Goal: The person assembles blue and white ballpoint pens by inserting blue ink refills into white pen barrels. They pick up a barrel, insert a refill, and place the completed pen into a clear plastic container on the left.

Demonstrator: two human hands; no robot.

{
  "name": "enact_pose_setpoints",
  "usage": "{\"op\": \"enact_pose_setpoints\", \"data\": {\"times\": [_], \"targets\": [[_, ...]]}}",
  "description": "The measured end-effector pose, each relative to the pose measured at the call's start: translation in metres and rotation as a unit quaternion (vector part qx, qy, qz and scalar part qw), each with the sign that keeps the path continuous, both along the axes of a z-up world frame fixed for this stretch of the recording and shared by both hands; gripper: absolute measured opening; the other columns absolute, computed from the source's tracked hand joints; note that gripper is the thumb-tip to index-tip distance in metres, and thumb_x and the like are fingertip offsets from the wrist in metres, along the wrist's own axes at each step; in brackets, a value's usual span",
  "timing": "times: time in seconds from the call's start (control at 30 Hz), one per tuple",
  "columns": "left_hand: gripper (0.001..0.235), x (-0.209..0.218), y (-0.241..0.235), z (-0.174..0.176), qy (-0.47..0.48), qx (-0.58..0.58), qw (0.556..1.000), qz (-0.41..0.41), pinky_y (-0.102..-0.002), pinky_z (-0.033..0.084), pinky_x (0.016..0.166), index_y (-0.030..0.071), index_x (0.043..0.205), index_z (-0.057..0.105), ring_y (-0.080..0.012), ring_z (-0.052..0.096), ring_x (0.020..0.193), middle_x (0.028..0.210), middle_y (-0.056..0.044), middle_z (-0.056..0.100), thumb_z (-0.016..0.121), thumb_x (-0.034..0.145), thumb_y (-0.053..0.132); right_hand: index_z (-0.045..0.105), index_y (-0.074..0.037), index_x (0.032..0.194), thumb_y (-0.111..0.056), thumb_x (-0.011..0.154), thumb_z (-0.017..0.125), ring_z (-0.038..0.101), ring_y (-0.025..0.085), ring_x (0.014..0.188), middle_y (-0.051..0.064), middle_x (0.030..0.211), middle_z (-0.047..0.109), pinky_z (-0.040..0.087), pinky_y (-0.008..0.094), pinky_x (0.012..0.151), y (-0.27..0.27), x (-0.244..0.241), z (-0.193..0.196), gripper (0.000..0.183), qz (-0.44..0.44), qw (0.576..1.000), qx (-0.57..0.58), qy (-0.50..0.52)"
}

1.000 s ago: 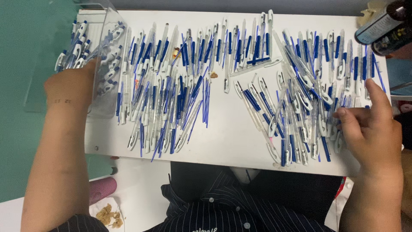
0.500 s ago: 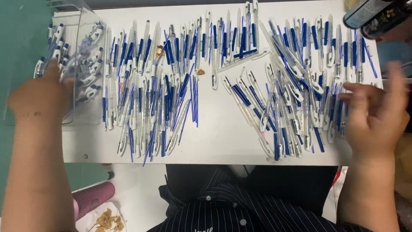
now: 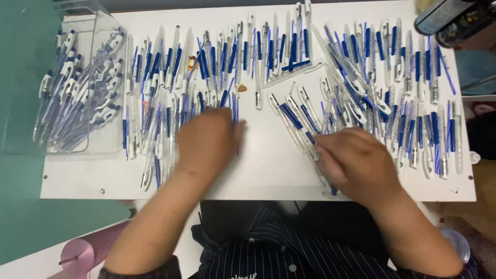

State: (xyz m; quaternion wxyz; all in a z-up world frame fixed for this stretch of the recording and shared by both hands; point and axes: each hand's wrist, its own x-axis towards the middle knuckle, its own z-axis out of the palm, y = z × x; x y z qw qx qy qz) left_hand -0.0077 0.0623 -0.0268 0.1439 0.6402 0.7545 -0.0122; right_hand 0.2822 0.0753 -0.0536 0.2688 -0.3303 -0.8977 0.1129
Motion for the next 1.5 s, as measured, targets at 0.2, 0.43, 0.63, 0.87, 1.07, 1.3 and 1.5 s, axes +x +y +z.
{"op": "enact_pose_setpoints", "data": {"times": [0.2, 0.43, 0.63, 0.87, 1.07, 1.3, 1.5], "targets": [[0.021, 0.018, 0.006, -0.068, 0.038, 0.105, 0.993, -0.025, -0.046, 0.047, 0.042, 0.009, 0.091, 0.066, -0.0343, 0.066, 0.065, 0.083, -0.009, 0.068, 0.069, 0.096, 0.029, 0.076, -0.01, 0.11, -0.025, 0.097, 0.068, 0.06, 0.033, 0.104, 0.005, 0.109, 0.073, 0.051, 0.045, 0.087, 0.015, -0.024, 0.004, 0.022, -0.04, 0.995, -0.049, -0.071], [0.019, 0.023, 0.026, -0.036, 0.005, 0.057, 0.998, -0.019, -0.052, 0.062, 0.064, 0.003, 0.097, 0.073, -0.0353, 0.075, 0.079, 0.086, -0.016, 0.072, 0.067, 0.094, 0.02, 0.076, -0.01, 0.103, -0.03, 0.088, 0.073, 0.057, 0.037, 0.123, 0.012, 0.122, 0.066, 0.051, 0.046, 0.095, 0.032, -0.058, -0.025, 0.025, -0.065, 0.978, -0.019, -0.199], [0.022, 0.015, 0.03, -0.002, -0.085, 0.088, 0.993, 0.002, -0.047, 0.06, 0.06, 0.003, 0.093, 0.075, -0.035, 0.074, 0.074, 0.078, -0.016, 0.071, 0.065, 0.096, 0.022, 0.075, -0.006, 0.097, -0.023, 0.093, 0.065, 0.051, 0.033, 0.129, 0.012, 0.123, 0.061, 0.047, 0.043, 0.097, 0.037, -0.066, -0.011, 0.02, -0.096, 0.96, -0.074, -0.25], [0.03, -0.005, 0.027, 0.027, -0.319, 0.155, 0.934, 0.042, -0.036, 0.053, 0.06, 0.009, 0.093, 0.077, -0.0233, 0.069, 0.069, 0.078, -0.007, 0.074, 0.064, 0.095, 0.036, 0.074, -0.006, 0.093, -0.014, 0.089, 0.074, 0.061, 0.036, 0.115, 0.012, 0.114, 0.066, 0.042, 0.048, 0.101, 0.041, -0.073, 0.039, 0.008, -0.034, 0.996, -0.082, -0.021], [0.021, -0.009, 0.02, 0.011, -0.501, 0.132, 0.855, 0.016, -0.025, 0.044, 0.062, 0.013, 0.086, 0.066, -0.0069, 0.055, 0.07, 0.074, 0.003, 0.062, 0.067, 0.096, 0.031, 0.071, -0.011, 0.103, -0.015, 0.093, 0.075, 0.059, 0.032, 0.109, 0.011, 0.117, 0.061, 0.043, 0.047, 0.099, 0.044, -0.102, 0.047, 0.011, 0.053, 0.994, -0.084, 0.04], [0.03, -0.018, 0.024, 0.018, -0.493, 0.177, 0.847, 0.087, -0.028, 0.053, 0.075, 0.016, 0.087, 0.063, -0.0103, 0.073, 0.081, 0.081, 0.002, 0.076, 0.048, 0.101, 0.037, 0.073, -0.015, 0.101, -0.03, 0.095, 0.069, 0.057, 0.034, 0.103, 0.001, 0.105, 0.068, 0.048, 0.044, 0.083, 0.049, -0.107, 0.008, 0.017, 0.049, 0.971, -0.186, -0.142], [0.029, -0.022, 0.027, 0.009, -0.489, 0.251, 0.833, 0.067, -0.028, 0.056, 0.073, 0.014, 0.102, 0.066, -0.0123, 0.074, 0.084, 0.09, -0.001, 0.075, 0.046, 0.104, 0.034, 0.079, -0.005, 0.106, -0.021, 0.092, 0.07, 0.06, 0.045, 0.103, 0.015, 0.109, 0.073, 0.052, 0.054, 0.081, 0.078, -0.076, 0.017, 0.023, -0.046, 0.981, -0.074, -0.174]]}}
